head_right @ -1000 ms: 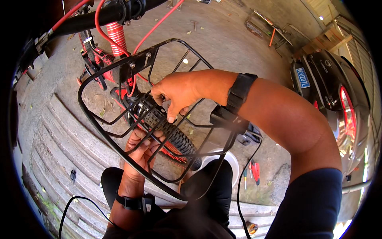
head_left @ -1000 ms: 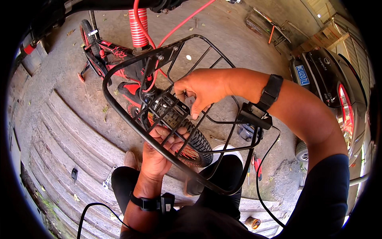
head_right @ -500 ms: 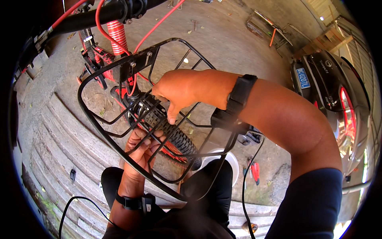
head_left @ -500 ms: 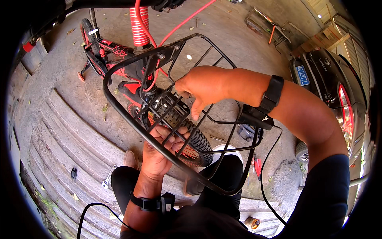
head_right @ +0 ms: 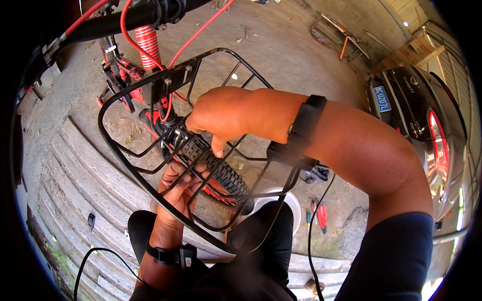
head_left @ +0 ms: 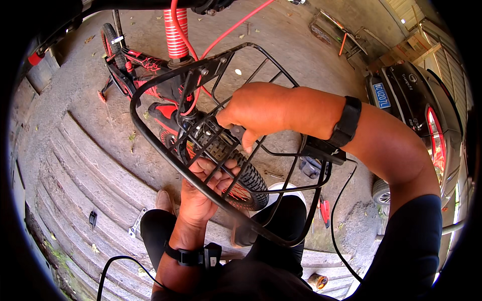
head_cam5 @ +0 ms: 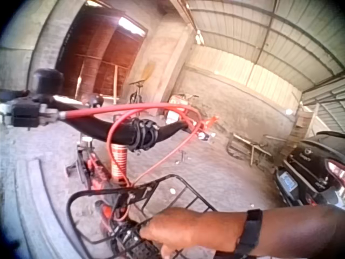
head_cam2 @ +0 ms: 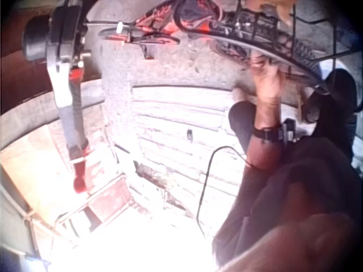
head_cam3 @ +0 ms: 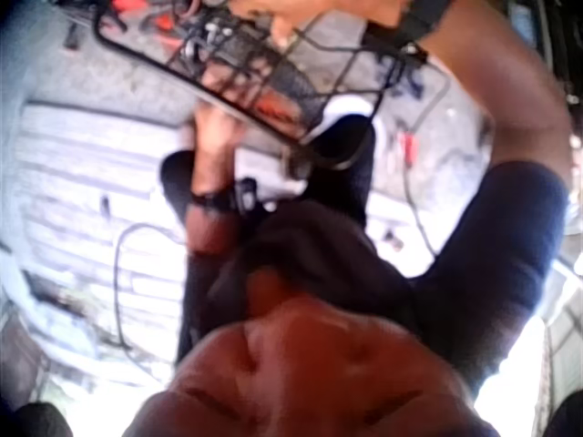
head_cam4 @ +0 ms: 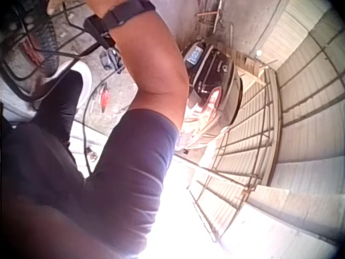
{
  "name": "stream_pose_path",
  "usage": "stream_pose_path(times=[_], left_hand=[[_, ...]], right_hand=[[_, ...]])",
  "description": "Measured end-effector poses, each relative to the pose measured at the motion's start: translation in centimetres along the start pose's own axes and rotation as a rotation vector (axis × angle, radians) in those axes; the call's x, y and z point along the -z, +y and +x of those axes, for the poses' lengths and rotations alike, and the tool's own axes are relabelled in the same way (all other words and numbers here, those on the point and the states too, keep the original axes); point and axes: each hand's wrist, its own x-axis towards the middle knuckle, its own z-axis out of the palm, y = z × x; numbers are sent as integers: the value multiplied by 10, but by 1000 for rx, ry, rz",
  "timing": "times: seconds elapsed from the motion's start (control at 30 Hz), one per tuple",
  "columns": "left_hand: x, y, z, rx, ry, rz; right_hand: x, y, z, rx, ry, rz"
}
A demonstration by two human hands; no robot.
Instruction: The person repairs a bicycle by first adjusting the brake cables at the handlebars. They then retrieve a small metal bracket from a basin of water, dry it, and attach it to the front basket of the bicycle using a screwdriver to tighten the screws.
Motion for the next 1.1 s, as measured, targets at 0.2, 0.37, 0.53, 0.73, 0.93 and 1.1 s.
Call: stream_pose_path(times=[0.2, 0.37, 0.53, 0.73, 0.93, 1.1], left_hand=[[-3, 1, -1, -14, 11, 37], [-5, -1, 0, -47, 5, 61], [-6, -4, 3, -96, 26, 94], [-12, -3, 2, -86, 61, 99], [-5, -4, 4, -88, 37, 110], [-7, -4, 4, -96, 39, 108]], right_hand=[[-2, 0, 2, -32, -2, 86], [-3, 2, 5, 16, -55, 67], [-6, 5, 6, 87, -26, 57], [-6, 6, 4, 13, -48, 95], [-5, 5, 3, -14, -46, 152], [-4, 4, 1, -32, -39, 156]])
